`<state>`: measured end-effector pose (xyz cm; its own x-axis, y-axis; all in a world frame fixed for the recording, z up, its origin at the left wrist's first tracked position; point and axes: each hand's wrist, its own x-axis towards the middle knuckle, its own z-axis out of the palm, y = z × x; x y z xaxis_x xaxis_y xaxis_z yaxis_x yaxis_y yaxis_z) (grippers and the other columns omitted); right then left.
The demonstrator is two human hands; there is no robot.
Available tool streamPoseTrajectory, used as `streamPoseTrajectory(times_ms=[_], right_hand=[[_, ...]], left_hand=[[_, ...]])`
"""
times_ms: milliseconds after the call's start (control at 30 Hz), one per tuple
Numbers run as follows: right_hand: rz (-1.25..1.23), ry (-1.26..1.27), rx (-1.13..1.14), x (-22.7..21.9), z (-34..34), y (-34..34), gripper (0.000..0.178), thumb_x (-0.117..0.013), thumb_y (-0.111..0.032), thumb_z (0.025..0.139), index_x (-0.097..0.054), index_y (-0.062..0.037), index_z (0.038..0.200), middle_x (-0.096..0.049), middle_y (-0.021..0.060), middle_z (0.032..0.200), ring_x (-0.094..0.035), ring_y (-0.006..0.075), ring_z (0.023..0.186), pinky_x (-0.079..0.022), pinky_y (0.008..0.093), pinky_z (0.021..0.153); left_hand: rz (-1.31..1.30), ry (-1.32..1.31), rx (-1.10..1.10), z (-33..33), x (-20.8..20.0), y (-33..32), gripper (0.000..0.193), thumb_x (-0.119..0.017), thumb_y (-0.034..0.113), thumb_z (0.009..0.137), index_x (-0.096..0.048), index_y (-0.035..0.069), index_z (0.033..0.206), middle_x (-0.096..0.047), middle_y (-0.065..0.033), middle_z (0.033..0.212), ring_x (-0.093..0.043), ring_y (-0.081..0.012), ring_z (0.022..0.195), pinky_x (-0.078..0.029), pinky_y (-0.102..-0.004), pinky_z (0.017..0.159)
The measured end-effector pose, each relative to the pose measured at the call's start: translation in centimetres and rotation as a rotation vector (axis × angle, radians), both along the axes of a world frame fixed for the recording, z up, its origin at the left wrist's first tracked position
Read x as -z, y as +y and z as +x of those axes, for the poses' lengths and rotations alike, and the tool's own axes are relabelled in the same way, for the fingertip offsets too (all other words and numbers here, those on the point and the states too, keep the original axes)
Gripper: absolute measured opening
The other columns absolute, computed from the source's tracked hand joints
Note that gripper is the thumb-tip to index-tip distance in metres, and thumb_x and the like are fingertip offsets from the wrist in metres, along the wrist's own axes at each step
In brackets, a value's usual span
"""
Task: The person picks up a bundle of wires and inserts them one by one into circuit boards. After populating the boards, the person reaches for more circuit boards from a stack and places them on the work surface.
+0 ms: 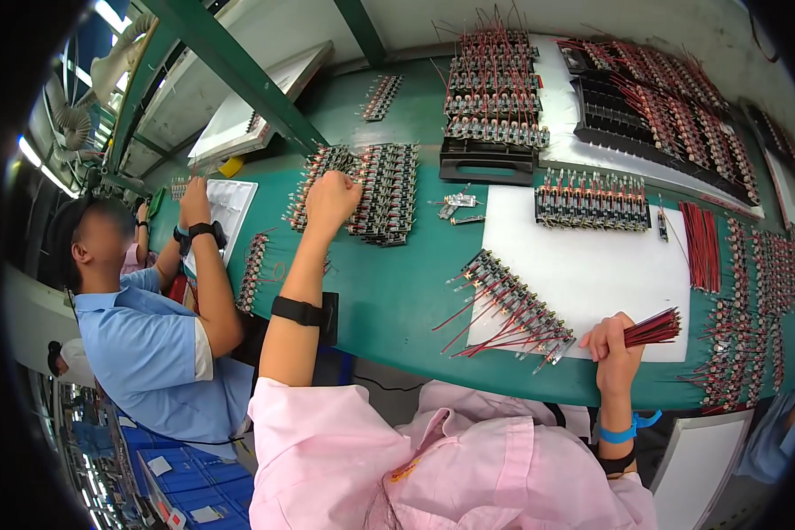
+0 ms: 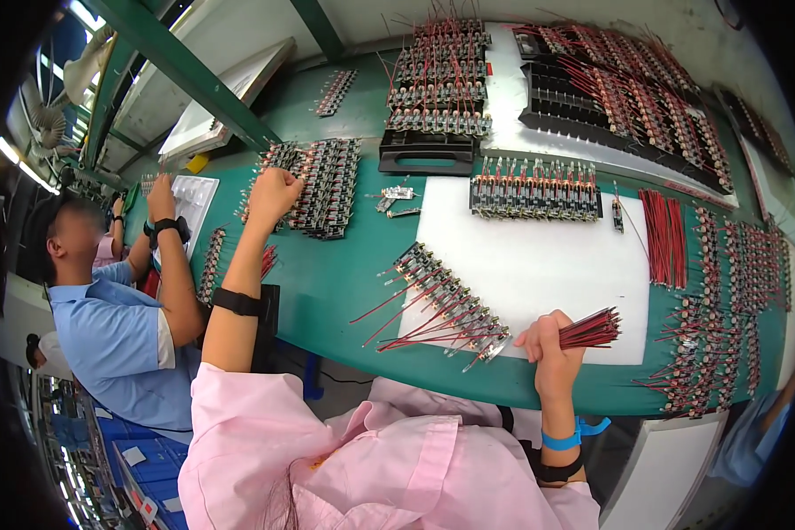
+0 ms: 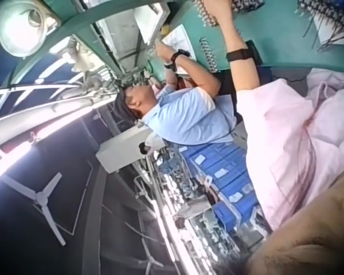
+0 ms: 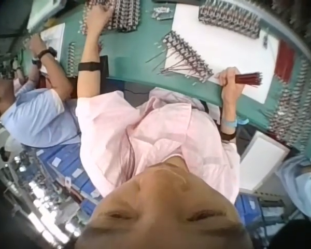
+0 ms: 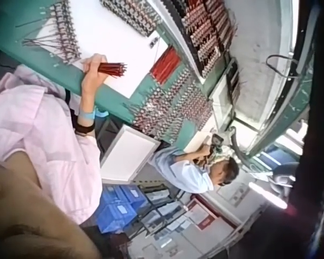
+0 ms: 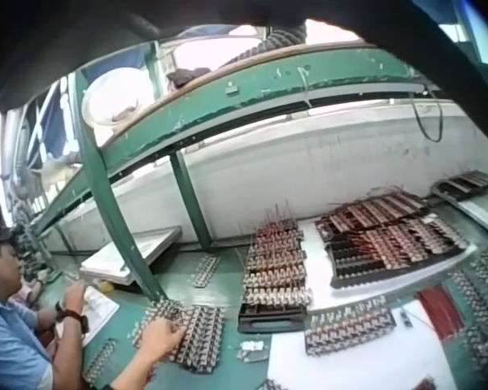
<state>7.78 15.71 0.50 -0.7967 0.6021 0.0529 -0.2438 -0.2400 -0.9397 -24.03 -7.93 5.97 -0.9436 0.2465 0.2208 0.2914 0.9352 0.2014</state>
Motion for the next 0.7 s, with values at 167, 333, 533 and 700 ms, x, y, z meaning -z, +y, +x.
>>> streamPoseTrajectory(times_ms=[167,333,533,700], right_hand=[[-0.037,-0.004,-0.005,-0.1,-0.1,0.1,0.028,-0.041,-0.014,0.082,-0.033,-0.0057,0.056,-0.031,0.0002,0.044,-0.030,0.0081,0.039,-0.038,0.0255,0.046],[-0.022,-0.008,0.010,0.2,-0.6,0.2,0.030,-0.042,-0.019,0.082,-0.029,-0.0076,0.057,-0.028,-0.0001,0.043,-0.027,0.0084,0.036,-0.036,0.0255,0.043],[-0.074,-0.009,0.051,0.4,-0.4,0.1,0.031,-0.043,-0.019,0.082,-0.029,-0.0074,0.056,-0.028,0.0004,0.043,-0.027,0.0092,0.035,-0.035,0.0261,0.040],[-0.047,0.001,0.083,0.5,0.0,0.2,0.032,-0.042,-0.016,0.081,-0.028,-0.0070,0.054,-0.028,0.0018,0.041,-0.027,0.0103,0.034,-0.035,0.0265,0.037]], left_hand=[[0.007,-0.014,0.010,0.1,0.1,-0.1,0.018,-0.056,0.021,0.064,-0.059,0.004,0.063,-0.056,-0.0163,0.064,-0.055,-0.0315,0.065,-0.044,-0.0380,0.061],[-0.021,0.036,0.095,-0.5,-2.4,0.3,0.018,-0.057,0.022,0.064,-0.058,0.003,0.062,-0.056,-0.0154,0.063,-0.055,-0.0311,0.065,-0.044,-0.0382,0.062],[-0.195,0.083,0.221,-10.0,-5.3,2.7,0.019,-0.058,0.022,0.063,-0.059,0.003,0.067,-0.057,-0.0156,0.069,-0.055,-0.0301,0.070,-0.044,-0.0373,0.065],[-0.340,0.045,0.287,-20.5,-3.4,7.8,0.021,-0.059,0.022,0.062,-0.059,0.004,0.072,-0.057,-0.0161,0.076,-0.055,-0.0293,0.075,-0.044,-0.0361,0.069]])
